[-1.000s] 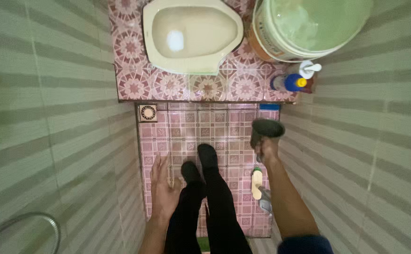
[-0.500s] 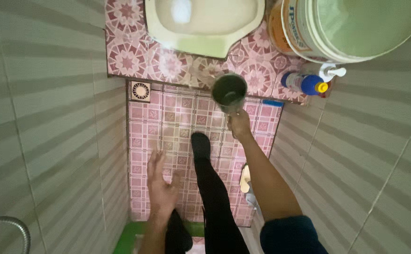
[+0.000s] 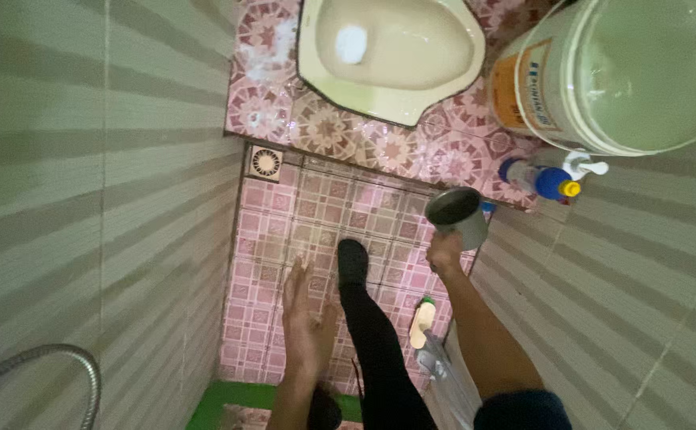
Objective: The person cleans a squat toilet by pouring water from a bucket using a dipper, scrubbing the toilet and tiled floor with a long-handled brush, and capping a bottle of cleaner.
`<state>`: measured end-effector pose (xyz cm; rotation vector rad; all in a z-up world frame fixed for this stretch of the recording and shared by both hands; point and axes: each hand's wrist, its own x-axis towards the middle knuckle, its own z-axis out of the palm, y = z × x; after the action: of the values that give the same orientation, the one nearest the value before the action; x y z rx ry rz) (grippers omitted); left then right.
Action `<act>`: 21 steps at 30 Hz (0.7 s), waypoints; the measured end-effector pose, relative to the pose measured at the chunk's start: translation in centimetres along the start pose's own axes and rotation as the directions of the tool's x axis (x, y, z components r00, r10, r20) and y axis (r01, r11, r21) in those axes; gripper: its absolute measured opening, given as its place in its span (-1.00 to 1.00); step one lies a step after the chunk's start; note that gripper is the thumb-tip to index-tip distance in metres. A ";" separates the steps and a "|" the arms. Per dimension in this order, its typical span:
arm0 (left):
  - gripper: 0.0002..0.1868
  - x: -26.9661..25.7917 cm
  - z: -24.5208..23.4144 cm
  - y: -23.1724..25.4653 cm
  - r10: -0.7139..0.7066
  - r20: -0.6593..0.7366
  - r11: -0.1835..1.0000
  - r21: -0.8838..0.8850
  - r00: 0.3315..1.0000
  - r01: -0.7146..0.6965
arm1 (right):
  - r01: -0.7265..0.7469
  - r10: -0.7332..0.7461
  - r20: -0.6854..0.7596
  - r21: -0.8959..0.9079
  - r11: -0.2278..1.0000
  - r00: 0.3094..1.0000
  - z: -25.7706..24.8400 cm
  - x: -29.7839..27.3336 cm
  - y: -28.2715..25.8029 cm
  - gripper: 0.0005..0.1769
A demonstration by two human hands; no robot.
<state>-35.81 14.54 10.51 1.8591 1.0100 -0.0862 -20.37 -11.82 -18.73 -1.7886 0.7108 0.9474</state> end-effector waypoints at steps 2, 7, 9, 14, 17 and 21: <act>-0.21 -0.4 -0.8 -0.3 -0.024 -0.009 0.999 -0.026 1.000 0.024 | 0.038 -0.033 0.041 -0.149 0.988 0.999 3.7 3.0 0.4 -0.77; -0.24 -1.0 -1.6 -0.2 -0.208 0.055 0.974 0.104 0.977 0.201 | 0.285 -0.194 0.244 -0.429 0.857 0.950 16.4 6.6 -7.5 -0.75; -0.23 -1.2 -1.5 0.2 -0.198 0.046 0.977 0.092 0.979 0.193 | 0.359 -0.261 0.261 -0.468 0.808 0.929 20.0 6.9 -12.3 -0.74; -0.30 -1.3 -0.5 1.5 -0.158 0.068 0.984 0.092 0.985 0.152 | 0.462 -0.463 0.111 -0.432 0.775 0.880 22.4 1.4 -20.8 -0.64; -0.21 -1.0 0.3 3.8 -0.047 0.034 0.998 -0.033 0.998 0.048 | 0.547 -0.601 -0.053 -0.359 0.756 0.797 19.1 -2.7 -24.3 -0.42; -0.27 -0.9 -0.3 7.9 0.009 0.038 0.998 -0.068 0.999 -0.006 | 0.581 -0.608 -0.097 -0.212 0.786 0.788 13.9 -7.7 -25.2 -0.55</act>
<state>-31.25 12.85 16.77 1.7930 0.9683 -0.0814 -8.40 10.92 -3.61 -2.0764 0.1167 0.4392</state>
